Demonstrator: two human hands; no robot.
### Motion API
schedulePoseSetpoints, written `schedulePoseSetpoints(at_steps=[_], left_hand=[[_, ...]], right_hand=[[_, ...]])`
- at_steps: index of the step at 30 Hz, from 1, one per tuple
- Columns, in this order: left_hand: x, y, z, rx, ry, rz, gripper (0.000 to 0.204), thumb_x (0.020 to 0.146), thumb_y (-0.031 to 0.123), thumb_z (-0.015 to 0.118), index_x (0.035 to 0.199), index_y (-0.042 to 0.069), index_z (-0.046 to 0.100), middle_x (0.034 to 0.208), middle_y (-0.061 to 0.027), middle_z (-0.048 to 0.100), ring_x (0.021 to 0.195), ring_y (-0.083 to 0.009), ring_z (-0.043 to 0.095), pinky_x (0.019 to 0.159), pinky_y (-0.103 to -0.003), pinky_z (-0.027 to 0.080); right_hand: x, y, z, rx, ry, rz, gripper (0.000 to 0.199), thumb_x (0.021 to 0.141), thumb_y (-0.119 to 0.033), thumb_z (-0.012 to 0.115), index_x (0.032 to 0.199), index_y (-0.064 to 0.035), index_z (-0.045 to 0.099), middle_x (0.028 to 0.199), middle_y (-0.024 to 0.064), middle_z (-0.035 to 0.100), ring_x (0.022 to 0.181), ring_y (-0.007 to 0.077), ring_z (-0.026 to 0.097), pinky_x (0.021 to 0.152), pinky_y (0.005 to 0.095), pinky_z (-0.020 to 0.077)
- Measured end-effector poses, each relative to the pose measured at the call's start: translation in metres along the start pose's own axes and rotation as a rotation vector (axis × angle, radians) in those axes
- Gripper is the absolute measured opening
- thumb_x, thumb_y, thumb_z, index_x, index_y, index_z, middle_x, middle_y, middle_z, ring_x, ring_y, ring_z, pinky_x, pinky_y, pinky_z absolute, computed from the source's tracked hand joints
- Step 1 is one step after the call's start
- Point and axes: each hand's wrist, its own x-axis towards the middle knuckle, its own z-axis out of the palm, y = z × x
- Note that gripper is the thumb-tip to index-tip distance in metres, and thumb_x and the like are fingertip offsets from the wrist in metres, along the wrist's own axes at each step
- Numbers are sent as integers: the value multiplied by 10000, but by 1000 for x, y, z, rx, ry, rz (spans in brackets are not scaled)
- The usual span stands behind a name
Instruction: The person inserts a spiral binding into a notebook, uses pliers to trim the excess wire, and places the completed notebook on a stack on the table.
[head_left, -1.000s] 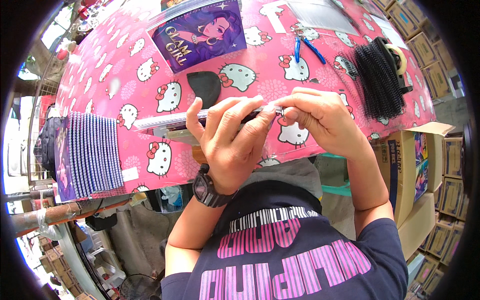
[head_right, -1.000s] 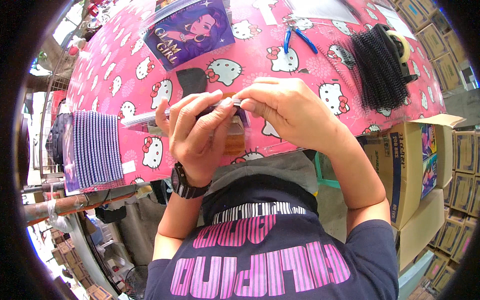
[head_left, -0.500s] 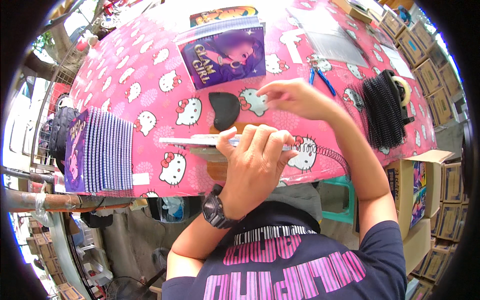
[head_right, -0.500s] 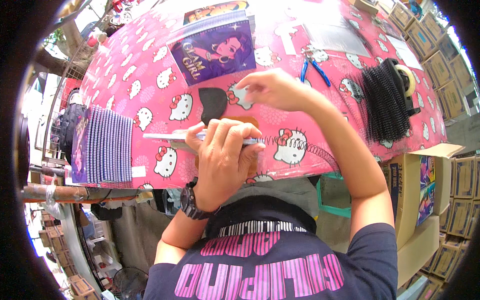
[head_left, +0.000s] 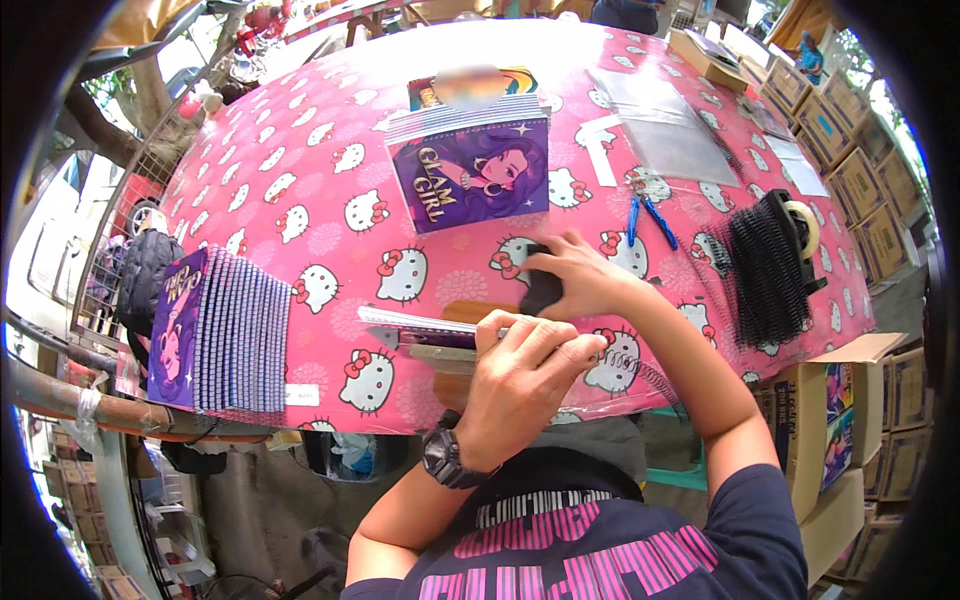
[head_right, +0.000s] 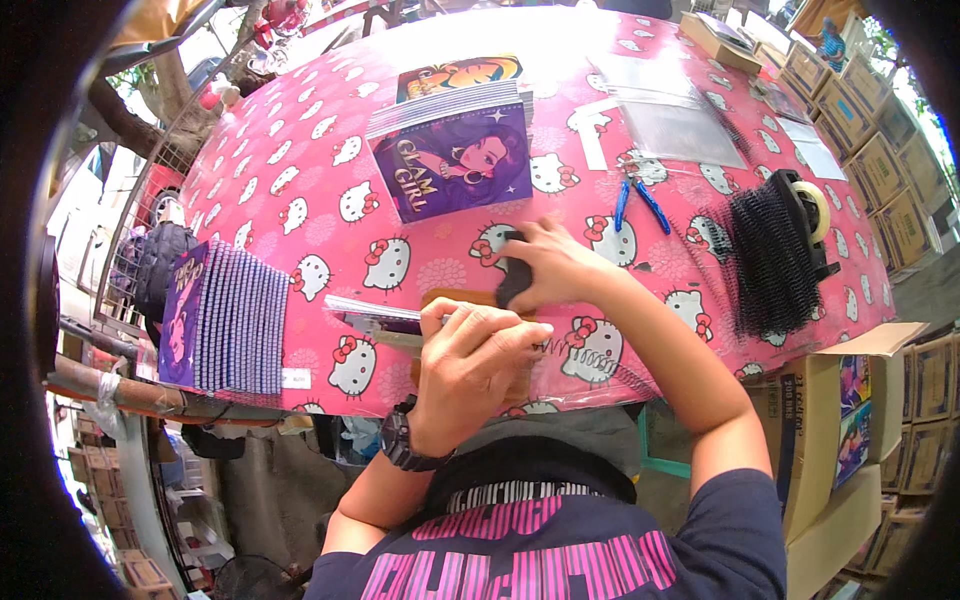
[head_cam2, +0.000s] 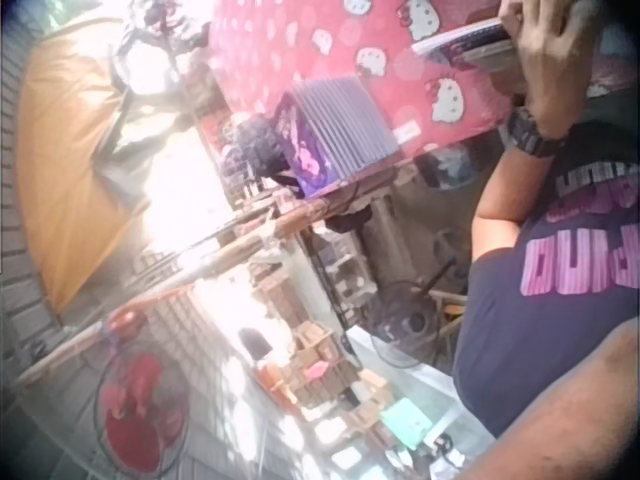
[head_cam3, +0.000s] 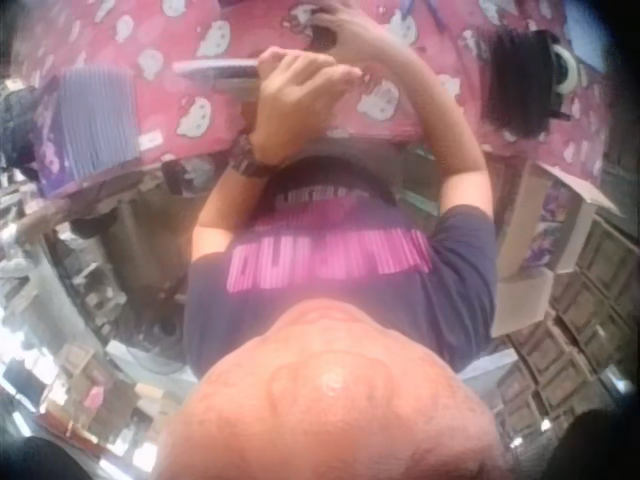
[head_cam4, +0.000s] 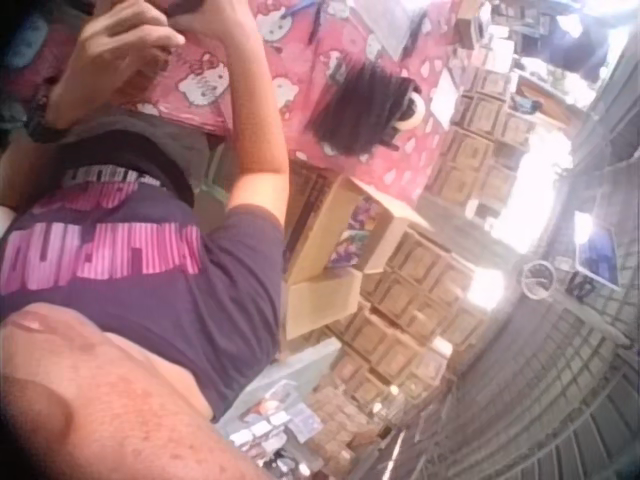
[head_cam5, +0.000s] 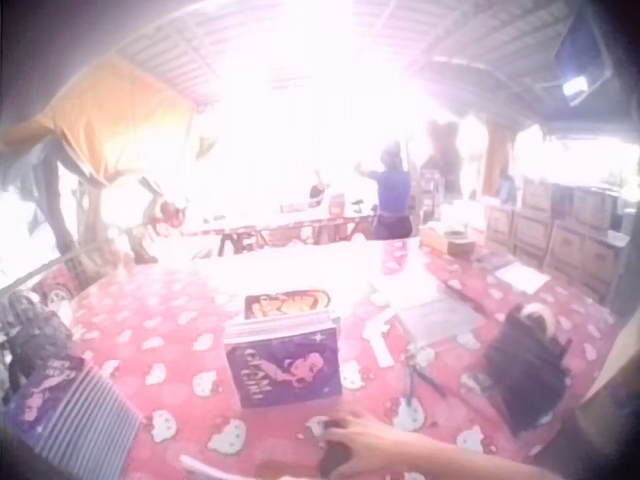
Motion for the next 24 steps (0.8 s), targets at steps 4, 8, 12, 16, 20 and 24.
schedulePoseSetpoints(at_steps=[4, 8, 12, 16, 20, 24], left_hand=[[5, 3, -8, 123, -226, -36, 247, 794, 257, 701, 1026, 183, 659, 929, 32, 593, 883, -145, 579, 858, -358, 323], [12, 8, -9, 18, -83, -54, 158, 832, 254, 667, 935, 134, 665, 890, 10, 645, 827, -177, 586, 783, -364, 332], [7, 1, -8, 48, -162, -47, 266, 843, 228, 665, 1090, 137, 625, 866, 7, 627, 828, -163, 590, 798, -346, 341], [8, 7, -5, 4, -95, -139, 239, 852, 95, 572, 1084, 89, 625, 876, -33, 665, 757, -179, 592, 789, -340, 347], [10, 9, -9, -168, 3, -225, 250, 831, 54, 550, 1071, 57, 621, 900, -55, 671, 748, -175, 602, 801, -350, 374], [15, 11, -14, -90, -77, -108, 250, 841, 207, 664, 1064, 101, 622, 953, -28, 655, 808, -184, 599, 845, -375, 339]], right_hand=[[-53, 20, 20, 105, 221, 51, 729, 589, -346, 823, 1245, -152, 572, 1391, 185, 417, 1227, 403, 390, 1044, 505, 353], [-68, 23, 40, 124, 351, 86, 721, 585, -371, 826, 1227, -158, 579, 1407, 190, 393, 1263, 399, 359, 1057, 501, 346], [-67, 18, 40, 149, 357, 111, 701, 604, -352, 815, 1231, -150, 575, 1429, 189, 369, 1282, 402, 340, 1072, 502, 326], [-67, 13, 37, 156, 332, 123, 726, 601, -302, 812, 1257, -140, 546, 1435, 204, 358, 1276, 417, 350, 1076, 496, 323], [-67, 9, 29, 172, 280, 138, 752, 595, -277, 806, 1276, -137, 521, 1439, 215, 346, 1271, 421, 354, 1073, 498, 328], [-69, 6, 26, 236, 331, 124, 700, 600, -267, 803, 1243, -128, 563, 1397, 221, 401, 1247, 391, 414, 1061, 468, 348]])
